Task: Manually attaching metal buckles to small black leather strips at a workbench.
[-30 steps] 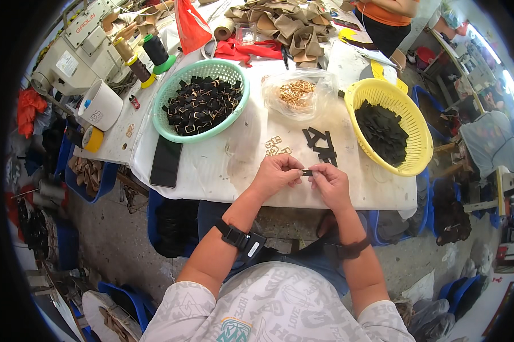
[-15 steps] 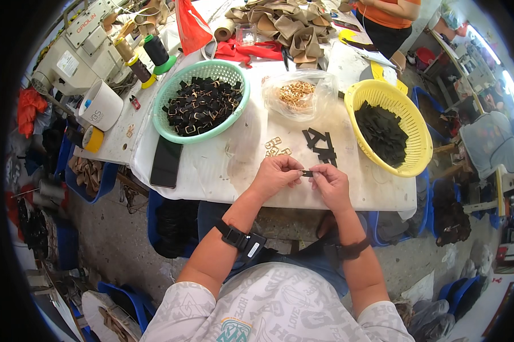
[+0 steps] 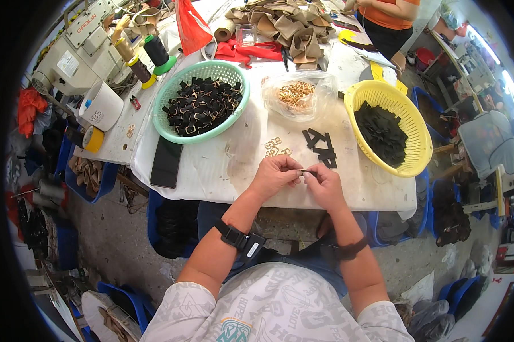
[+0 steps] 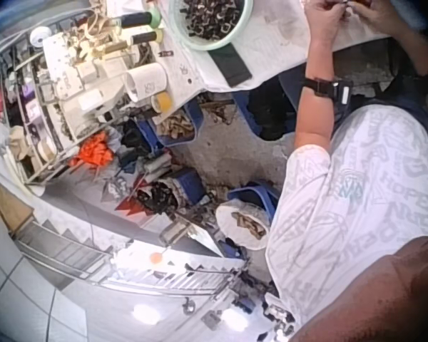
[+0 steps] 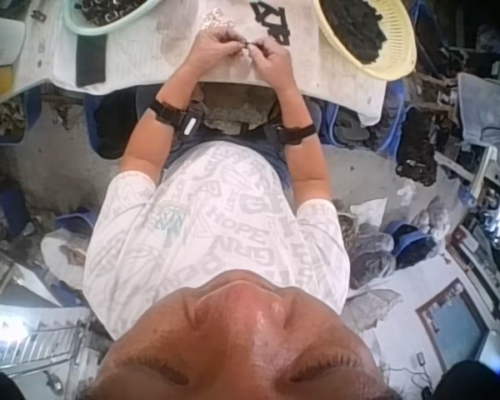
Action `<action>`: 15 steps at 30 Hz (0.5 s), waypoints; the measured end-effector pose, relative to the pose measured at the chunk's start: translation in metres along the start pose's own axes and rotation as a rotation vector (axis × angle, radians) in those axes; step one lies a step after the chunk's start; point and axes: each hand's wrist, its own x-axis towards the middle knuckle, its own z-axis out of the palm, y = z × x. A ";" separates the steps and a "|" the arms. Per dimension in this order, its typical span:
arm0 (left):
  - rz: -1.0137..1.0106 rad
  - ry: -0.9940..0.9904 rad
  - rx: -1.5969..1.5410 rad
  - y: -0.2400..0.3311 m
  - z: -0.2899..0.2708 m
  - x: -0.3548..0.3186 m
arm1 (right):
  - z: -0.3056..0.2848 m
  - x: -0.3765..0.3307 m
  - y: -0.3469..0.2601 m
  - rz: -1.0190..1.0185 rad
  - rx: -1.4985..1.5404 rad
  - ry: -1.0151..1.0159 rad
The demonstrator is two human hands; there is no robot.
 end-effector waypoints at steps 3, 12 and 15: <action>0.003 -0.004 0.001 0.000 -0.001 -0.001 | 0.001 0.000 0.002 -0.039 -0.080 0.017; 0.014 -0.012 -0.040 -0.002 0.000 -0.001 | 0.001 -0.002 -0.006 -0.029 0.003 -0.006; 0.008 -0.012 -0.027 -0.002 0.000 -0.001 | 0.001 -0.001 -0.004 -0.041 -0.001 -0.003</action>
